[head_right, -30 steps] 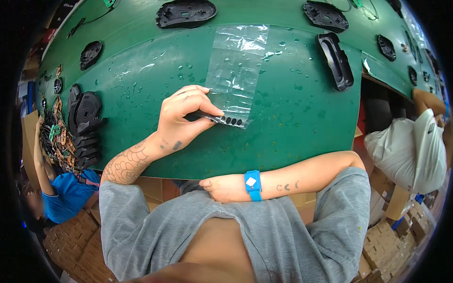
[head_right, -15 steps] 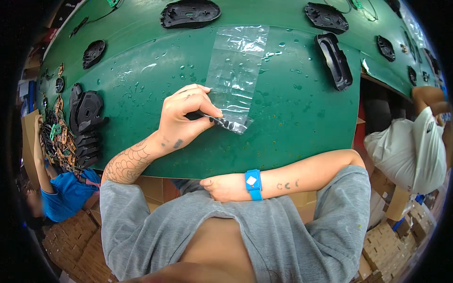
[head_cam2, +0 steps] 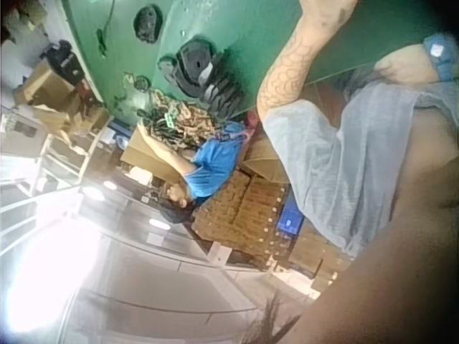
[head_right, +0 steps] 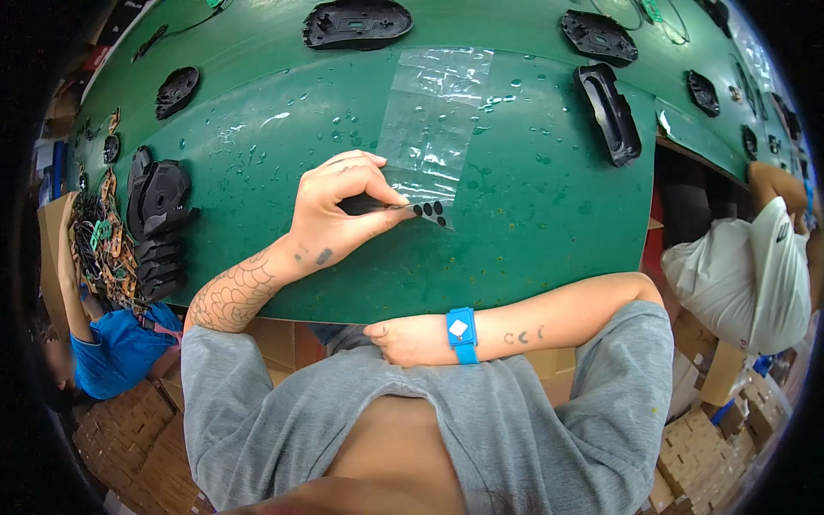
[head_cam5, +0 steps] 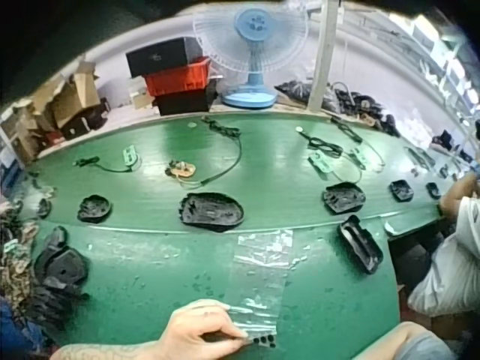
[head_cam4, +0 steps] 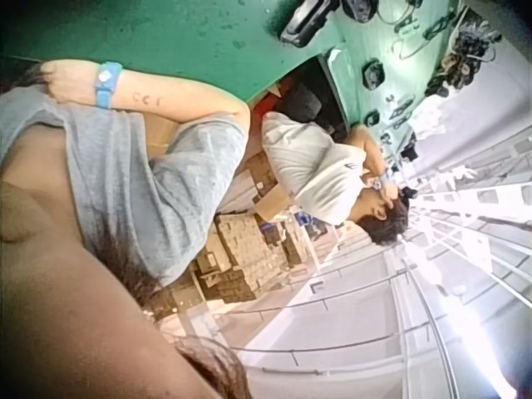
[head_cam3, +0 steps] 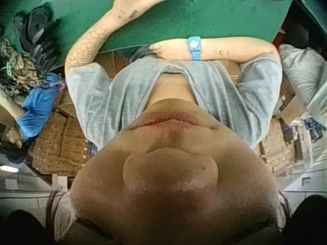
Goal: Assemble printed circuit boards and place them into protective plastic bags.
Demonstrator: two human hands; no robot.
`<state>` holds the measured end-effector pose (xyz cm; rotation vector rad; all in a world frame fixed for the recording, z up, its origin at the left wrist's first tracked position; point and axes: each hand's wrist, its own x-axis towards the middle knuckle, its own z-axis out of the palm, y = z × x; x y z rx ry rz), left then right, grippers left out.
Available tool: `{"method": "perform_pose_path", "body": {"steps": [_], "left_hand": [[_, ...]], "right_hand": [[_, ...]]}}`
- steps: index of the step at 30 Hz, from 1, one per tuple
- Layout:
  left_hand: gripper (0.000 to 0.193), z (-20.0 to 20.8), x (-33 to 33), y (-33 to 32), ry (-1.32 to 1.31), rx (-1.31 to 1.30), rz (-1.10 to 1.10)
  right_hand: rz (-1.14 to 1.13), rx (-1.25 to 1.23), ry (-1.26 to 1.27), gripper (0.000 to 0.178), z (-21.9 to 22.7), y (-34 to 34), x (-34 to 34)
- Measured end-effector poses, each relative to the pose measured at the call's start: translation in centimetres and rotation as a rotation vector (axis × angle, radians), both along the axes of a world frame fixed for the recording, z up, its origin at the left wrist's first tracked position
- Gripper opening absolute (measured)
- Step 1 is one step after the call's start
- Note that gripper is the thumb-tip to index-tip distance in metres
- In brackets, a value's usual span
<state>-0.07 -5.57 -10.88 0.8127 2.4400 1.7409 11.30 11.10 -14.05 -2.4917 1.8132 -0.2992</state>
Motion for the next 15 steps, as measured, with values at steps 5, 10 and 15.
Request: {"method": "perform_pose_path", "body": {"steps": [5, 10, 15], "left_hand": [[0.017, 0.08, 0.05, 0.04, -0.02, -0.001, 0.023], [0.016, 0.34, 0.02, 0.15, -0.033, -0.009, 0.034], [0.016, 0.24, 0.04, 0.24, -0.019, 0.006, 0.036]], "right_hand": [[-0.01, -0.01, 0.043, 0.015, 0.06, 0.04, -0.03], [0.015, -0.011, 0.061, 0.015, -0.08, -0.05, -0.14], [0.025, 0.015, 0.062, 0.015, 0.22, -0.1, -0.26]]}}
